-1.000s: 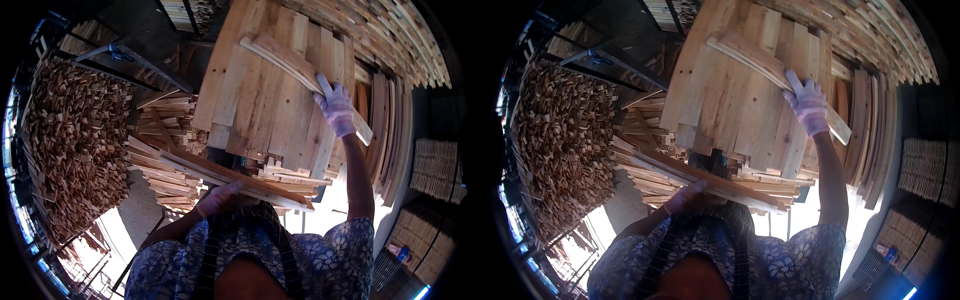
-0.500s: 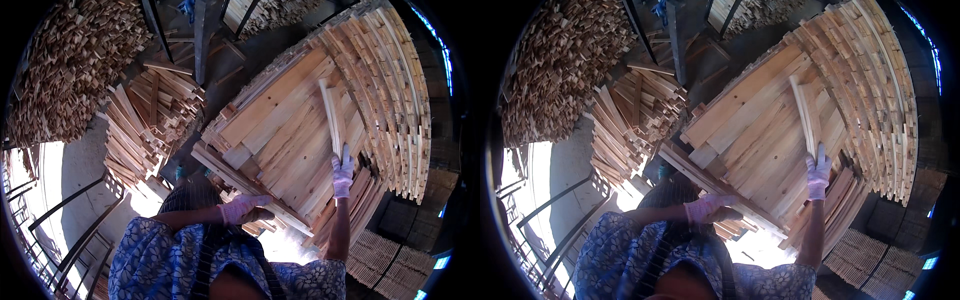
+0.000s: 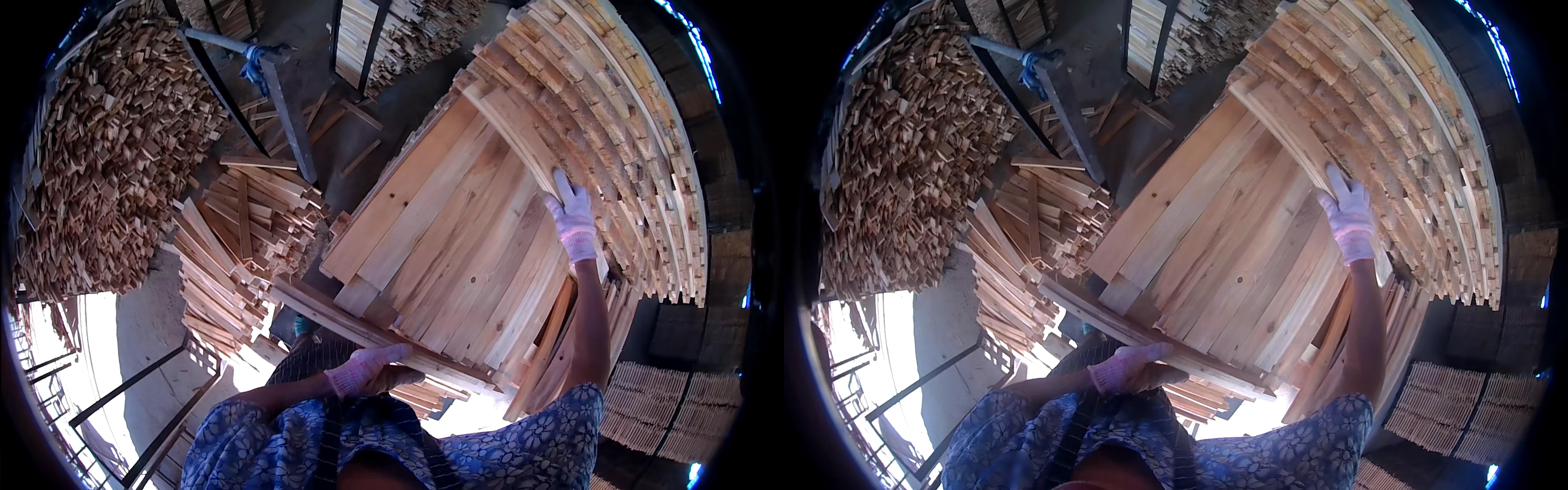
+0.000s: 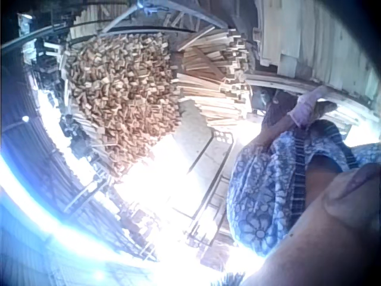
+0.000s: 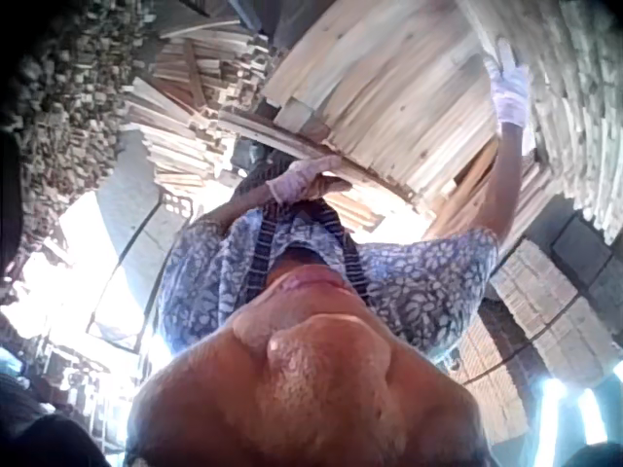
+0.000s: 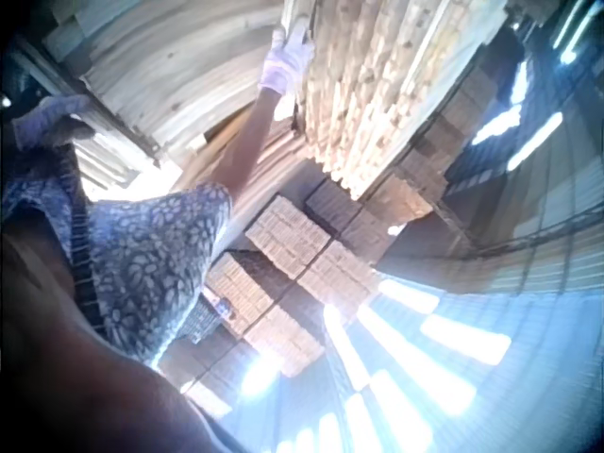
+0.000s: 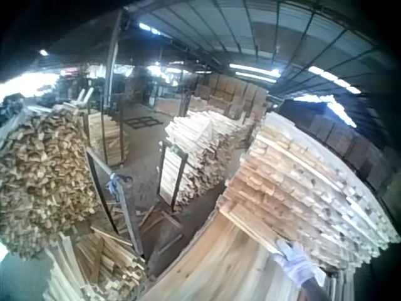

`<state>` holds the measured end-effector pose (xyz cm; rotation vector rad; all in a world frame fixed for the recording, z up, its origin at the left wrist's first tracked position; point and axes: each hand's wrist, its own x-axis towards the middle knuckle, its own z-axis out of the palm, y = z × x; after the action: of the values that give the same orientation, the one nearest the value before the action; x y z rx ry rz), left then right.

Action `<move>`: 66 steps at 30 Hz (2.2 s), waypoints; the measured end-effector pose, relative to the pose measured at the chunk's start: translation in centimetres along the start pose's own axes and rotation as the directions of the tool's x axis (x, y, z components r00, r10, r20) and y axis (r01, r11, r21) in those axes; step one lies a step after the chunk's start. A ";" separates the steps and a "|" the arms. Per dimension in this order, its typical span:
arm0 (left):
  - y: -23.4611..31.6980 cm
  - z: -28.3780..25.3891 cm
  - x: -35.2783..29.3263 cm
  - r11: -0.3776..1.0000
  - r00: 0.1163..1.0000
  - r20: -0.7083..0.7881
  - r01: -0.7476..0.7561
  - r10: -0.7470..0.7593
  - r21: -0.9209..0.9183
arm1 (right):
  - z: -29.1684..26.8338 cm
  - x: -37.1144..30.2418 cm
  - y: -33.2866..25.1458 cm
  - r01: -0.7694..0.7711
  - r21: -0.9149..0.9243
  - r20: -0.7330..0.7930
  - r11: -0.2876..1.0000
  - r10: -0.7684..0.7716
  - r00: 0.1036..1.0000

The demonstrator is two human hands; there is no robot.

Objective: The person stacks wooden planks on a metal rack in a lumber yard. They pick up planks from a pile on the floor and arrange them vertically on the rack, occasionally adjusting the stack to ensure alignment.

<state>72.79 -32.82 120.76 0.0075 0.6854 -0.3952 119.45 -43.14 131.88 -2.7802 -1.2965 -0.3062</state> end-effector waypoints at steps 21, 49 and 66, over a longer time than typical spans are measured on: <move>7.1 6.9 -8.9 0.790 0.991 0.127 -0.116 0.048 0.603 | 3.2 3.3 -2.9 0.011 0.078 0.190 0.997 -0.026 0.982; 18.3 12.8 -3.6 -0.998 0.770 0.638 -0.052 -0.014 0.041 | -2.1 -23.4 -16.1 0.106 0.239 0.076 0.965 -0.128 0.989; 8.5 25.0 20.1 -0.929 0.621 0.713 -0.351 -0.326 -0.119 | -12.5 -36.5 18.4 -0.926 0.002 -0.079 0.378 0.923 0.377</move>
<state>105.30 -35.45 126.75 2.6591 -0.9856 0.1665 108.71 -84.19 137.21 -2.9380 0.4705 -0.3150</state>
